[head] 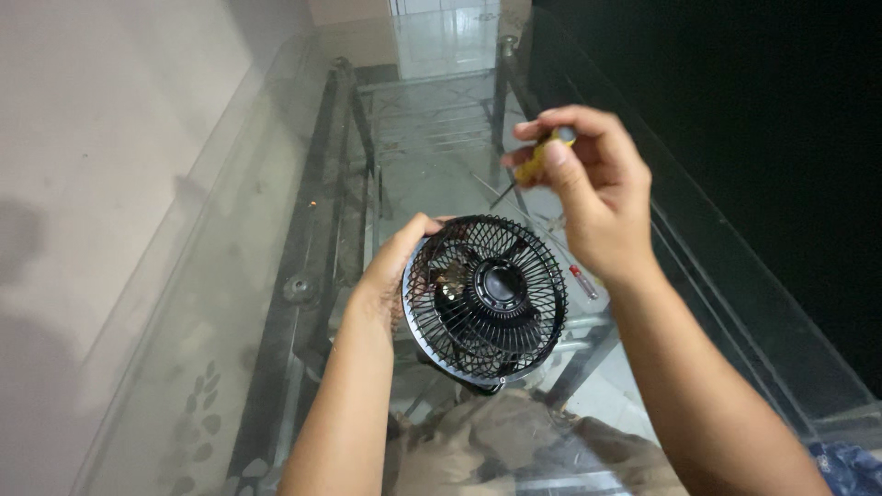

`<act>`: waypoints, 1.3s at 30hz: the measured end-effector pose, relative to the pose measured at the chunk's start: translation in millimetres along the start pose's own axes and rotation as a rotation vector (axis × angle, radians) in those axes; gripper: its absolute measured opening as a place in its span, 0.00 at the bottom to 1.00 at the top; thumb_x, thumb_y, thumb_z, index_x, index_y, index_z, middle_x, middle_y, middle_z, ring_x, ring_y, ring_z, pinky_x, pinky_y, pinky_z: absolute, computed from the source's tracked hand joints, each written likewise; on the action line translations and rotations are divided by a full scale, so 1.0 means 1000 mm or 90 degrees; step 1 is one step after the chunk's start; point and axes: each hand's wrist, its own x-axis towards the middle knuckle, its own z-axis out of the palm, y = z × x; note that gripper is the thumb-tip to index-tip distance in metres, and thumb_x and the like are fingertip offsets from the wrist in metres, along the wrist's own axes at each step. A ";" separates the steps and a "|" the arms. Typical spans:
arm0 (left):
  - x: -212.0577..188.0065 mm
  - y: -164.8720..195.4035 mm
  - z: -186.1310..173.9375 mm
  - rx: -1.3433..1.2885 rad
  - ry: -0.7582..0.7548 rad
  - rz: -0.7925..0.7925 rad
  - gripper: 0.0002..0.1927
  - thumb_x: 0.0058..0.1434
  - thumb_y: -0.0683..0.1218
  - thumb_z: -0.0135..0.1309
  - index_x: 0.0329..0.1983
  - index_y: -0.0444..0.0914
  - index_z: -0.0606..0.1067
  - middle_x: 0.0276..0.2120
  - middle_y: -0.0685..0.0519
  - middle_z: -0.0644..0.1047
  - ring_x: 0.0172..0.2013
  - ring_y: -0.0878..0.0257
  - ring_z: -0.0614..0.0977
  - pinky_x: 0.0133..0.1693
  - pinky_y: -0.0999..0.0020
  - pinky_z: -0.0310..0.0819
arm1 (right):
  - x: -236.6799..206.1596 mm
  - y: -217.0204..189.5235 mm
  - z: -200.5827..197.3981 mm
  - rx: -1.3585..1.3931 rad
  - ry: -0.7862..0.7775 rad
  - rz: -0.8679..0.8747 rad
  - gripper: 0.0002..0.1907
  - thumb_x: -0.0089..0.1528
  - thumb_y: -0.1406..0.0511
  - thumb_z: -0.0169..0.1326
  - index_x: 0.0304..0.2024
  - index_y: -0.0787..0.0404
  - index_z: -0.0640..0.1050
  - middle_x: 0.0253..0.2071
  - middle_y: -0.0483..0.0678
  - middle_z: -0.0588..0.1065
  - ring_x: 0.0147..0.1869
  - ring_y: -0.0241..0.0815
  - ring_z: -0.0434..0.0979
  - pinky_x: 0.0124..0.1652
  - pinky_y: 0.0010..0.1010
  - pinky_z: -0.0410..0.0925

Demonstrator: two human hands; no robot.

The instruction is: The person disassembles a small desk fan on a glass table. They use screwdrivers to unscrew the rear grille, remove the fan blades and set them aside, then continue unscrewing components from the motor housing and handle the power cord.

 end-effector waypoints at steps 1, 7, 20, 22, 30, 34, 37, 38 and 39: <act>0.000 -0.001 -0.001 0.002 -0.001 -0.002 0.23 0.65 0.50 0.45 0.56 0.31 0.75 0.43 0.44 0.82 0.40 0.57 0.85 0.44 0.61 0.82 | 0.000 -0.001 -0.003 -0.014 -0.008 -0.023 0.12 0.79 0.66 0.49 0.63 0.63 0.69 0.54 0.51 0.76 0.56 0.42 0.81 0.55 0.33 0.77; 0.002 0.001 0.000 -0.021 -0.091 -0.002 0.23 0.67 0.50 0.45 0.56 0.30 0.75 0.44 0.45 0.82 0.41 0.58 0.84 0.45 0.61 0.81 | 0.015 -0.002 -0.023 -0.392 -0.151 0.194 0.12 0.70 0.63 0.55 0.51 0.64 0.77 0.33 0.51 0.71 0.35 0.40 0.67 0.33 0.30 0.64; 0.004 0.000 0.003 -0.030 -0.042 -0.017 0.24 0.63 0.51 0.45 0.57 0.31 0.74 0.44 0.46 0.82 0.40 0.58 0.84 0.45 0.61 0.81 | 0.079 0.040 0.011 -0.707 -0.499 0.493 0.27 0.56 0.46 0.63 0.32 0.65 0.85 0.27 0.54 0.80 0.30 0.47 0.78 0.33 0.39 0.70; 0.006 -0.002 -0.001 -0.029 -0.048 -0.016 0.23 0.64 0.51 0.46 0.56 0.31 0.74 0.43 0.46 0.82 0.40 0.58 0.84 0.44 0.61 0.81 | 0.085 0.040 0.014 -0.724 -0.530 0.535 0.28 0.55 0.47 0.64 0.30 0.67 0.85 0.26 0.54 0.78 0.28 0.48 0.74 0.30 0.41 0.67; 0.006 -0.003 0.000 -0.019 -0.073 -0.006 0.25 0.67 0.53 0.43 0.56 0.30 0.75 0.44 0.45 0.83 0.42 0.58 0.85 0.47 0.61 0.81 | 0.094 0.039 0.025 -0.692 -0.576 0.538 0.24 0.53 0.50 0.64 0.28 0.67 0.83 0.25 0.52 0.78 0.26 0.46 0.74 0.25 0.37 0.67; 0.001 -0.001 0.006 -0.007 -0.021 -0.032 0.25 0.65 0.53 0.43 0.55 0.32 0.76 0.44 0.46 0.83 0.41 0.58 0.85 0.47 0.60 0.81 | 0.095 0.040 0.026 -0.686 -0.578 0.573 0.22 0.53 0.53 0.63 0.28 0.70 0.83 0.25 0.52 0.76 0.25 0.45 0.71 0.25 0.37 0.66; 0.000 0.001 0.008 0.010 0.001 -0.034 0.24 0.64 0.51 0.44 0.56 0.32 0.76 0.44 0.46 0.83 0.40 0.58 0.85 0.46 0.60 0.80 | 0.094 0.038 0.023 -0.658 -0.567 0.569 0.20 0.52 0.56 0.62 0.28 0.70 0.83 0.24 0.51 0.77 0.24 0.45 0.71 0.25 0.38 0.65; -0.001 0.001 0.008 0.015 0.021 -0.031 0.24 0.64 0.51 0.45 0.56 0.32 0.76 0.44 0.46 0.83 0.40 0.58 0.85 0.46 0.60 0.80 | 0.093 0.038 0.021 -0.656 -0.555 0.550 0.19 0.52 0.56 0.63 0.29 0.69 0.83 0.24 0.50 0.77 0.25 0.44 0.72 0.25 0.38 0.66; -0.001 0.002 0.009 0.020 0.040 -0.027 0.24 0.64 0.50 0.46 0.56 0.32 0.76 0.44 0.46 0.83 0.40 0.58 0.84 0.46 0.60 0.80 | 0.092 0.037 0.017 -0.655 -0.542 0.531 0.19 0.53 0.55 0.63 0.30 0.68 0.84 0.24 0.50 0.77 0.25 0.44 0.72 0.26 0.37 0.67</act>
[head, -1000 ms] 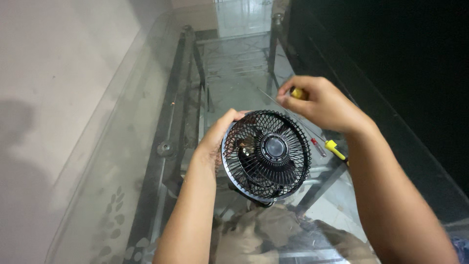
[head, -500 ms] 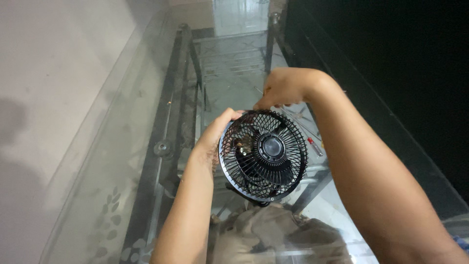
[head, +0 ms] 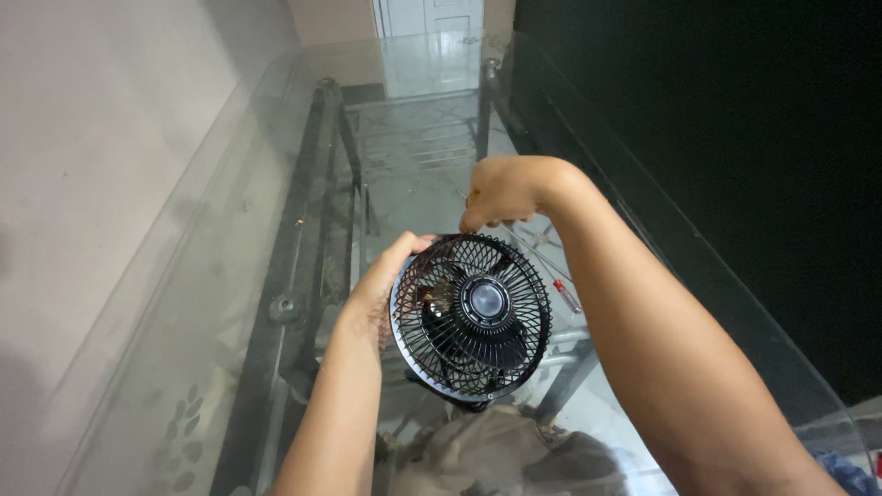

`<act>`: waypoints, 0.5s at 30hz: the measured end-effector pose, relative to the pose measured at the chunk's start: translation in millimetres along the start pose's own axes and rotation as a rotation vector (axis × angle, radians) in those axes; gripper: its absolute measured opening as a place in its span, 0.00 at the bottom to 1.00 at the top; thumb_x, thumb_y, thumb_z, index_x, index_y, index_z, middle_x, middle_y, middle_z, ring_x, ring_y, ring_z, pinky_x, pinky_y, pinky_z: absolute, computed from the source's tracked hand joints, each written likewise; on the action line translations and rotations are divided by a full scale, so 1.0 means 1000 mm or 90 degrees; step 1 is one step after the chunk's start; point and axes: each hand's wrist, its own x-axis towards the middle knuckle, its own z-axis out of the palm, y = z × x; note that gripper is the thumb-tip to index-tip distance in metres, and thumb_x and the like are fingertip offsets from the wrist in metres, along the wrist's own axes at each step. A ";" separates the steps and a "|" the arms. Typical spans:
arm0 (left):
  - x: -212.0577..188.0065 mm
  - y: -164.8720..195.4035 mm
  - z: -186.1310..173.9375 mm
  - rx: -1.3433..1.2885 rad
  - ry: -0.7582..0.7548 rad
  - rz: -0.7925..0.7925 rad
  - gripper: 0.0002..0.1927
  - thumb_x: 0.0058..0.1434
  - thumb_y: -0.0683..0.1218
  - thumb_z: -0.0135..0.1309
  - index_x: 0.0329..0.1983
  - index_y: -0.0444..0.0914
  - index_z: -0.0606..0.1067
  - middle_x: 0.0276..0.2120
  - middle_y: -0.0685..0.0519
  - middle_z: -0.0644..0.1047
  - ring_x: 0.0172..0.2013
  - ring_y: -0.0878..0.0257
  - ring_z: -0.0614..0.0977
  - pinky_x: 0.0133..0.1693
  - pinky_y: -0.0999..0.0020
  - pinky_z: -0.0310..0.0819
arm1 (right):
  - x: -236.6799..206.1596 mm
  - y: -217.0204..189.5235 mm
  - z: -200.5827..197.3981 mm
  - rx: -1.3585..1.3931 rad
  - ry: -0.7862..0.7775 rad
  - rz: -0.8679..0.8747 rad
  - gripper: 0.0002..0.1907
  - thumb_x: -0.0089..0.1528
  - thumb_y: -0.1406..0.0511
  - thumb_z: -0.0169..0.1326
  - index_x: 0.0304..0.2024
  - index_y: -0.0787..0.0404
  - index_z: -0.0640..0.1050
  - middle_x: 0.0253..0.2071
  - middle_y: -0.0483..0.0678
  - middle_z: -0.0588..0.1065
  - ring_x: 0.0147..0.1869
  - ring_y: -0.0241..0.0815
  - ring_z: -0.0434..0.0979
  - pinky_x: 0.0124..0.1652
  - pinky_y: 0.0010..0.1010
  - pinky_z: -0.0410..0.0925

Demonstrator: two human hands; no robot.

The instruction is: The person disassembles a small desk fan on a glass table. They use screwdrivers to unscrew the rear grille, remove the fan blades and set them aside, then continue unscrewing components from the motor housing and handle the power cord.

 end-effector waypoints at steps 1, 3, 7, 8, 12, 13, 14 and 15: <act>-0.001 0.000 0.000 -0.010 -0.018 0.004 0.24 0.63 0.50 0.46 0.56 0.31 0.76 0.44 0.46 0.83 0.40 0.57 0.84 0.46 0.60 0.80 | -0.003 0.006 0.000 0.004 0.018 -0.008 0.19 0.53 0.55 0.64 0.31 0.67 0.84 0.24 0.50 0.77 0.25 0.43 0.73 0.27 0.37 0.68; -0.004 -0.001 0.001 -0.033 -0.056 0.006 0.24 0.63 0.50 0.47 0.56 0.30 0.76 0.44 0.45 0.82 0.40 0.56 0.84 0.46 0.59 0.80 | -0.012 0.024 0.003 0.059 0.079 0.013 0.20 0.54 0.54 0.65 0.34 0.66 0.84 0.25 0.51 0.77 0.28 0.44 0.74 0.29 0.36 0.69; -0.007 0.000 0.006 -0.018 -0.062 -0.001 0.25 0.61 0.51 0.46 0.56 0.31 0.76 0.45 0.45 0.83 0.42 0.56 0.84 0.47 0.58 0.80 | -0.030 0.079 0.016 0.117 0.197 0.041 0.16 0.58 0.57 0.62 0.39 0.64 0.85 0.30 0.50 0.82 0.35 0.43 0.82 0.38 0.33 0.71; -0.008 0.000 0.008 -0.017 -0.049 -0.002 0.25 0.61 0.50 0.45 0.56 0.31 0.76 0.45 0.45 0.83 0.43 0.56 0.84 0.47 0.58 0.80 | -0.034 0.096 0.023 0.127 0.211 0.062 0.16 0.58 0.58 0.62 0.39 0.63 0.86 0.31 0.50 0.83 0.37 0.43 0.83 0.41 0.33 0.72; -0.016 0.002 0.014 -0.014 -0.006 0.011 0.26 0.60 0.50 0.45 0.57 0.31 0.75 0.46 0.45 0.82 0.44 0.55 0.84 0.49 0.57 0.79 | -0.040 0.150 0.051 0.130 0.248 0.183 0.16 0.59 0.58 0.62 0.45 0.60 0.84 0.38 0.52 0.83 0.43 0.44 0.84 0.46 0.37 0.75; -0.017 0.003 0.015 0.005 0.010 0.010 0.26 0.60 0.50 0.45 0.58 0.32 0.75 0.47 0.46 0.82 0.44 0.56 0.84 0.49 0.58 0.79 | -0.040 0.161 0.056 0.121 0.252 0.222 0.16 0.60 0.57 0.62 0.47 0.59 0.83 0.41 0.53 0.82 0.44 0.46 0.84 0.46 0.39 0.75; -0.018 0.005 0.016 0.023 0.026 0.012 0.26 0.60 0.50 0.45 0.58 0.32 0.75 0.47 0.46 0.82 0.45 0.56 0.84 0.49 0.58 0.79 | -0.040 0.171 0.061 0.113 0.251 0.238 0.15 0.60 0.58 0.62 0.47 0.58 0.84 0.42 0.53 0.83 0.45 0.47 0.84 0.47 0.40 0.75; -0.020 0.006 0.016 0.040 0.045 0.014 0.26 0.60 0.50 0.45 0.58 0.32 0.75 0.47 0.47 0.82 0.45 0.56 0.84 0.50 0.59 0.79 | -0.040 0.180 0.068 0.104 0.249 0.253 0.15 0.60 0.59 0.62 0.47 0.56 0.84 0.43 0.53 0.83 0.46 0.48 0.84 0.48 0.41 0.75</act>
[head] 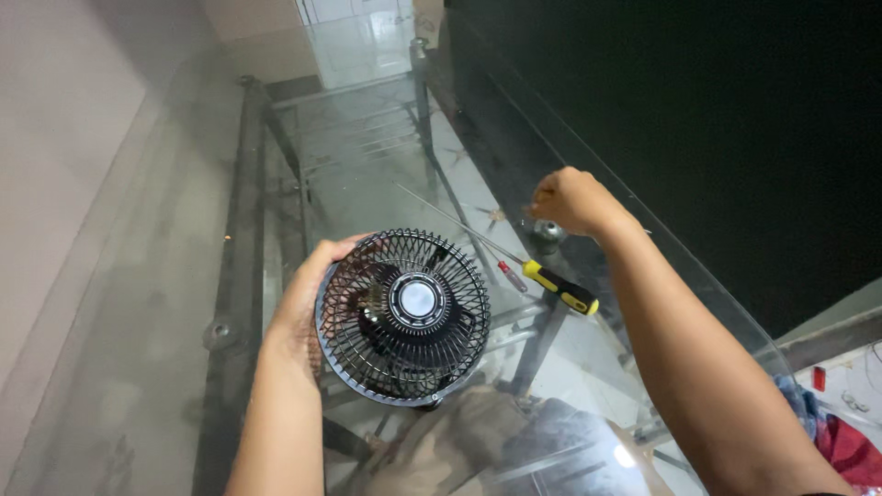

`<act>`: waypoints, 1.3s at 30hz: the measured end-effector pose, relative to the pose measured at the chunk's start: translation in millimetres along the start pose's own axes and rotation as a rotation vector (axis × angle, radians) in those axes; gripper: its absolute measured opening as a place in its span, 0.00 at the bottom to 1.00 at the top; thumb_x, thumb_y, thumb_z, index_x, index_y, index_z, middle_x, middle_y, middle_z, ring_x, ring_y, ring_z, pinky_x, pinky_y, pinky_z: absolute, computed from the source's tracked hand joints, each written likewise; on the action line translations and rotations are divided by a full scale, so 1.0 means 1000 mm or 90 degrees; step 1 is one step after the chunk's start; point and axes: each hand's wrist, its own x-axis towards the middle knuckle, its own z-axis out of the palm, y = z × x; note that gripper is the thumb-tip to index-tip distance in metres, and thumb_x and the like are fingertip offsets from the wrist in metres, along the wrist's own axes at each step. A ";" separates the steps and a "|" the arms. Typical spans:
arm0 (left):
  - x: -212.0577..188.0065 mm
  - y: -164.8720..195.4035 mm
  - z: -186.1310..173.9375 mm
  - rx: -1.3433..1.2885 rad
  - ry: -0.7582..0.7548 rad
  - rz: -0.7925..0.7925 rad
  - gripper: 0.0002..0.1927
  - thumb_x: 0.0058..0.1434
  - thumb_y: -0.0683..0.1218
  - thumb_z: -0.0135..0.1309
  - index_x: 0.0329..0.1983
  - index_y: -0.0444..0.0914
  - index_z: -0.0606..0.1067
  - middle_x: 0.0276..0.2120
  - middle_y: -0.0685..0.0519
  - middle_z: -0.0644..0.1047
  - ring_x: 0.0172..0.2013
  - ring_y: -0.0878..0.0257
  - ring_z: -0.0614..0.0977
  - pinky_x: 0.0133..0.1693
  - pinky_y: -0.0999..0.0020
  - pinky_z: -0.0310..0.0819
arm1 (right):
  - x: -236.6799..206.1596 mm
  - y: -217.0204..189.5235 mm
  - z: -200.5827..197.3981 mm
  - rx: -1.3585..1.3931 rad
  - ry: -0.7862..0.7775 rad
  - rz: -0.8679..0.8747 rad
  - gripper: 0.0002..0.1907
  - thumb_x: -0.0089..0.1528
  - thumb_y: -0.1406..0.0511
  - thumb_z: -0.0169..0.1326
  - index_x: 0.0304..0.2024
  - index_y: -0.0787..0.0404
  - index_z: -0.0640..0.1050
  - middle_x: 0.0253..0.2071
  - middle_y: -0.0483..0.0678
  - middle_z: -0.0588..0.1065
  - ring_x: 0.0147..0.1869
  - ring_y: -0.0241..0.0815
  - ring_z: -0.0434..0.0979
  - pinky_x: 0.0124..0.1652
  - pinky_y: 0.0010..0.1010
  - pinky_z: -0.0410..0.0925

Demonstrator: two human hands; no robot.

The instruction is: The person disassembles a small desk fan on a glass table. They use screwdrivers to unscrew the rear grille, remove the fan blades and set them aside, then continue unscrewing components from the motor housing and handle the power cord.

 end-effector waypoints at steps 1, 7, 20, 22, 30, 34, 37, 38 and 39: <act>-0.002 0.001 0.000 -0.001 0.002 -0.001 0.27 0.60 0.51 0.45 0.58 0.32 0.75 0.47 0.47 0.82 0.45 0.56 0.84 0.49 0.58 0.79 | 0.000 0.007 0.005 -0.011 0.000 0.013 0.14 0.60 0.59 0.62 0.47 0.55 0.85 0.44 0.53 0.83 0.47 0.49 0.84 0.49 0.42 0.75; -0.004 0.004 0.002 0.000 -0.005 -0.010 0.27 0.60 0.52 0.46 0.59 0.33 0.74 0.48 0.46 0.82 0.46 0.55 0.84 0.49 0.58 0.79 | 0.002 0.025 0.029 -0.030 0.014 0.068 0.16 0.59 0.56 0.64 0.47 0.52 0.84 0.47 0.54 0.81 0.52 0.55 0.81 0.51 0.43 0.73; -0.015 0.026 -0.012 0.318 0.037 0.216 0.22 0.66 0.49 0.55 0.58 0.33 0.79 0.47 0.47 0.82 0.48 0.61 0.81 0.51 0.64 0.74 | -0.039 -0.025 -0.012 0.158 0.117 -0.064 0.20 0.65 0.60 0.58 0.56 0.62 0.73 0.46 0.55 0.77 0.46 0.46 0.81 0.42 0.37 0.77; -0.025 0.035 -0.002 0.462 0.104 0.277 0.22 0.64 0.52 0.55 0.58 0.37 0.79 0.48 0.48 0.83 0.51 0.61 0.81 0.53 0.66 0.73 | -0.050 -0.040 -0.030 0.338 0.171 -0.263 0.19 0.66 0.62 0.58 0.51 0.68 0.68 0.42 0.56 0.79 0.47 0.42 0.84 0.44 0.32 0.77; -0.051 0.030 0.051 0.820 0.038 0.479 0.28 0.64 0.57 0.65 0.63 0.39 0.79 0.61 0.36 0.75 0.62 0.44 0.76 0.59 0.58 0.66 | -0.089 -0.086 -0.040 0.844 0.010 -0.474 0.14 0.76 0.60 0.47 0.60 0.58 0.71 0.50 0.47 0.74 0.53 0.42 0.78 0.55 0.42 0.78; -0.053 0.034 0.048 0.684 0.122 0.257 0.32 0.54 0.56 0.62 0.63 0.44 0.74 0.49 0.45 0.83 0.52 0.54 0.84 0.53 0.64 0.73 | -0.092 -0.091 -0.030 0.949 -0.044 -0.518 0.10 0.79 0.60 0.45 0.59 0.56 0.70 0.46 0.46 0.68 0.42 0.34 0.66 0.48 0.34 0.69; -0.045 0.032 0.041 0.613 0.164 0.295 0.28 0.56 0.54 0.61 0.59 0.41 0.77 0.47 0.45 0.85 0.49 0.56 0.86 0.52 0.65 0.76 | -0.084 -0.094 -0.022 0.983 -0.040 -0.508 0.07 0.79 0.62 0.47 0.56 0.57 0.71 0.43 0.46 0.69 0.38 0.33 0.63 0.44 0.31 0.64; -0.041 0.029 0.038 0.625 0.191 0.346 0.26 0.58 0.54 0.62 0.58 0.39 0.78 0.47 0.44 0.85 0.51 0.57 0.86 0.53 0.65 0.75 | -0.081 -0.095 -0.019 0.993 -0.033 -0.500 0.06 0.78 0.64 0.48 0.56 0.57 0.71 0.43 0.46 0.69 0.40 0.34 0.63 0.44 0.31 0.64; -0.036 0.026 0.035 0.636 0.217 0.396 0.25 0.59 0.53 0.63 0.57 0.38 0.78 0.48 0.43 0.84 0.52 0.58 0.85 0.55 0.66 0.73 | -0.078 -0.095 -0.016 1.005 -0.027 -0.490 0.06 0.78 0.65 0.49 0.56 0.57 0.71 0.42 0.46 0.69 0.41 0.34 0.64 0.43 0.30 0.63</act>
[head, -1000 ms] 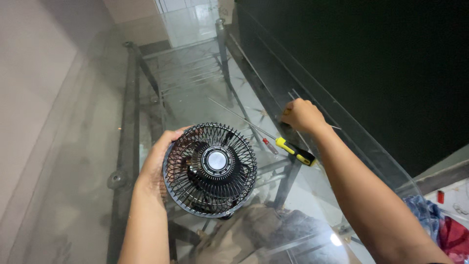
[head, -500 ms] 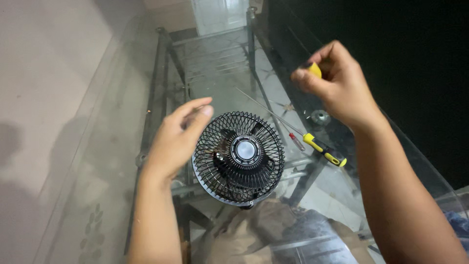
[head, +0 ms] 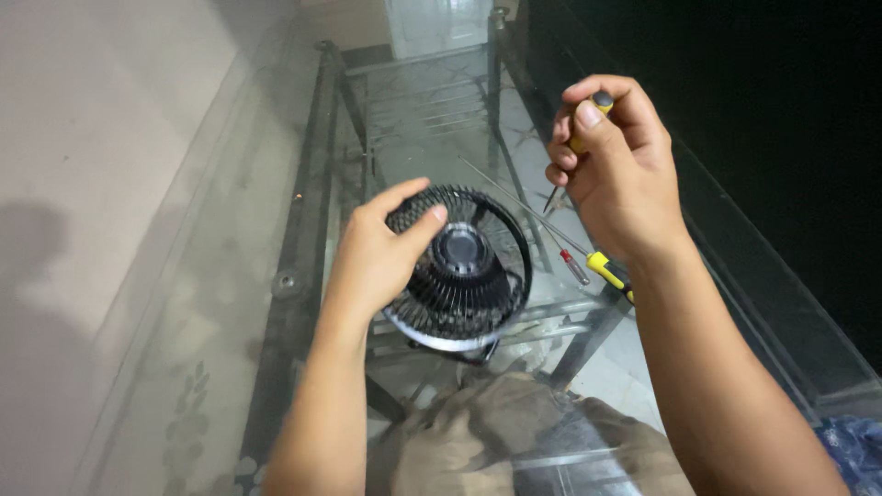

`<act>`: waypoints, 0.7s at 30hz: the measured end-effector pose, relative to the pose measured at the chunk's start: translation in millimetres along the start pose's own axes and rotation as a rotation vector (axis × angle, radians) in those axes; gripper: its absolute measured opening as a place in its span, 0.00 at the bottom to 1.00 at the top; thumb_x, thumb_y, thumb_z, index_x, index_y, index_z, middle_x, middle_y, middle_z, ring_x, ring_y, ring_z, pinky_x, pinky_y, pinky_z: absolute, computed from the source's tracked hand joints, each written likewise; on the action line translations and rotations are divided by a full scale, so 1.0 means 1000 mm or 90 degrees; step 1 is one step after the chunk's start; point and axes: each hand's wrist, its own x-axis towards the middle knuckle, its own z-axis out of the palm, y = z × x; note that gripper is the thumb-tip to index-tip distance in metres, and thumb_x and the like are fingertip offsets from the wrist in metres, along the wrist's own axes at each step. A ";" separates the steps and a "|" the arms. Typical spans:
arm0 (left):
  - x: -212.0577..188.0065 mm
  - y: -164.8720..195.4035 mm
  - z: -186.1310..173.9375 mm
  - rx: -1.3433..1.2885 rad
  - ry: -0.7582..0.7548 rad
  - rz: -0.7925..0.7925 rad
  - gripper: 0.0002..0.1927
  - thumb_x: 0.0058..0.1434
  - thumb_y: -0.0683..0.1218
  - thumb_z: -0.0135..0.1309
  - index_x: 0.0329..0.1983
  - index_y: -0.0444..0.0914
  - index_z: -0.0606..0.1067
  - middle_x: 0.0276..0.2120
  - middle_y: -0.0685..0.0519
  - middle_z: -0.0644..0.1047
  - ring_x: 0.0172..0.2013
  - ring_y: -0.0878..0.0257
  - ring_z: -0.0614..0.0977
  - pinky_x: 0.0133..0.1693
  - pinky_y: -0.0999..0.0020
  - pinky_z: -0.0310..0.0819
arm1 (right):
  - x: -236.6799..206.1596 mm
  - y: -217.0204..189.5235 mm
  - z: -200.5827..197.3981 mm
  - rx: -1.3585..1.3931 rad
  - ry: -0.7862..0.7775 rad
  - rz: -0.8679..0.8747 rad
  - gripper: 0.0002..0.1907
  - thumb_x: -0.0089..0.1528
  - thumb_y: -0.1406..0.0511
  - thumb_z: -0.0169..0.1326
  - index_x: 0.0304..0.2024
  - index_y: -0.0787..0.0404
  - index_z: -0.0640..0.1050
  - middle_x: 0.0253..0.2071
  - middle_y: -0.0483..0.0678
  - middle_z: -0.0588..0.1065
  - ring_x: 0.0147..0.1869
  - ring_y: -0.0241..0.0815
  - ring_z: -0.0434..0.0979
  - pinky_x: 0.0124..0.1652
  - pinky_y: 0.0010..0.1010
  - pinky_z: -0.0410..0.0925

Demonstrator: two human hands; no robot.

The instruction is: The person disassembles a small desk fan on a glass table. They use screwdrivers to unscrew the rear grille, remove the fan blades and set them aside, then continue unscrewing components from the motor housing and handle the power cord.

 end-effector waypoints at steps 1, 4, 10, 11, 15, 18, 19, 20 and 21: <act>0.003 -0.005 0.001 0.002 0.039 -0.002 0.24 0.60 0.53 0.62 0.56 0.37 0.79 0.48 0.43 0.84 0.52 0.58 0.84 0.55 0.65 0.73 | 0.001 0.004 -0.001 0.008 0.014 0.000 0.06 0.77 0.66 0.50 0.56 0.56 0.71 0.42 0.46 0.70 0.43 0.35 0.64 0.43 0.30 0.63; 0.012 -0.017 0.005 -0.034 0.126 -0.029 0.21 0.61 0.53 0.60 0.53 0.38 0.81 0.47 0.43 0.84 0.51 0.57 0.85 0.54 0.64 0.74 | 0.004 0.015 -0.004 -0.021 0.026 -0.023 0.06 0.78 0.67 0.52 0.55 0.60 0.70 0.40 0.47 0.70 0.38 0.33 0.63 0.41 0.28 0.63; 0.001 0.006 0.002 0.206 0.234 0.086 0.20 0.66 0.55 0.57 0.56 0.40 0.80 0.63 0.37 0.73 0.64 0.42 0.73 0.63 0.50 0.67 | 0.014 0.032 0.000 -0.027 0.029 -0.042 0.12 0.76 0.66 0.52 0.51 0.55 0.60 0.49 0.54 0.77 0.37 0.32 0.66 0.38 0.27 0.64; -0.008 0.015 0.005 0.273 0.225 0.105 0.22 0.66 0.56 0.58 0.59 0.41 0.79 0.66 0.36 0.69 0.66 0.37 0.69 0.64 0.46 0.65 | 0.013 0.032 0.001 -0.040 0.030 -0.050 0.11 0.75 0.66 0.52 0.51 0.56 0.62 0.50 0.53 0.77 0.39 0.34 0.69 0.40 0.28 0.67; -0.035 0.051 0.021 0.341 0.034 0.030 0.37 0.56 0.66 0.64 0.65 0.46 0.74 0.69 0.30 0.59 0.64 0.21 0.57 0.55 0.35 0.61 | 0.010 0.029 0.002 -0.089 0.023 -0.068 0.10 0.76 0.64 0.53 0.56 0.59 0.68 0.51 0.48 0.74 0.50 0.38 0.76 0.49 0.35 0.73; -0.035 0.059 0.030 0.341 -0.020 0.021 0.43 0.47 0.65 0.67 0.66 0.47 0.73 0.70 0.32 0.57 0.66 0.22 0.56 0.48 0.33 0.64 | 0.010 0.024 0.001 -0.133 0.023 -0.066 0.12 0.76 0.62 0.53 0.59 0.60 0.72 0.52 0.46 0.73 0.56 0.39 0.77 0.55 0.39 0.75; -0.033 0.057 0.032 0.341 -0.026 0.025 0.44 0.45 0.64 0.68 0.66 0.47 0.73 0.70 0.33 0.57 0.66 0.24 0.56 0.46 0.32 0.66 | 0.009 0.022 0.001 -0.150 0.026 -0.063 0.13 0.76 0.61 0.52 0.60 0.59 0.73 0.52 0.46 0.73 0.57 0.40 0.77 0.56 0.40 0.76; -0.030 0.052 0.031 0.333 -0.027 0.049 0.42 0.45 0.64 0.68 0.64 0.47 0.74 0.70 0.34 0.58 0.66 0.26 0.57 0.49 0.35 0.66 | 0.009 0.020 0.001 -0.138 0.027 -0.058 0.14 0.76 0.61 0.52 0.60 0.59 0.73 0.52 0.46 0.73 0.57 0.40 0.78 0.57 0.40 0.76; -0.027 0.044 0.029 0.326 -0.027 0.072 0.41 0.46 0.64 0.68 0.63 0.47 0.74 0.70 0.35 0.58 0.67 0.28 0.58 0.53 0.37 0.66 | 0.009 0.018 0.001 -0.125 0.029 -0.053 0.14 0.76 0.60 0.51 0.61 0.59 0.72 0.52 0.46 0.73 0.56 0.41 0.78 0.57 0.40 0.76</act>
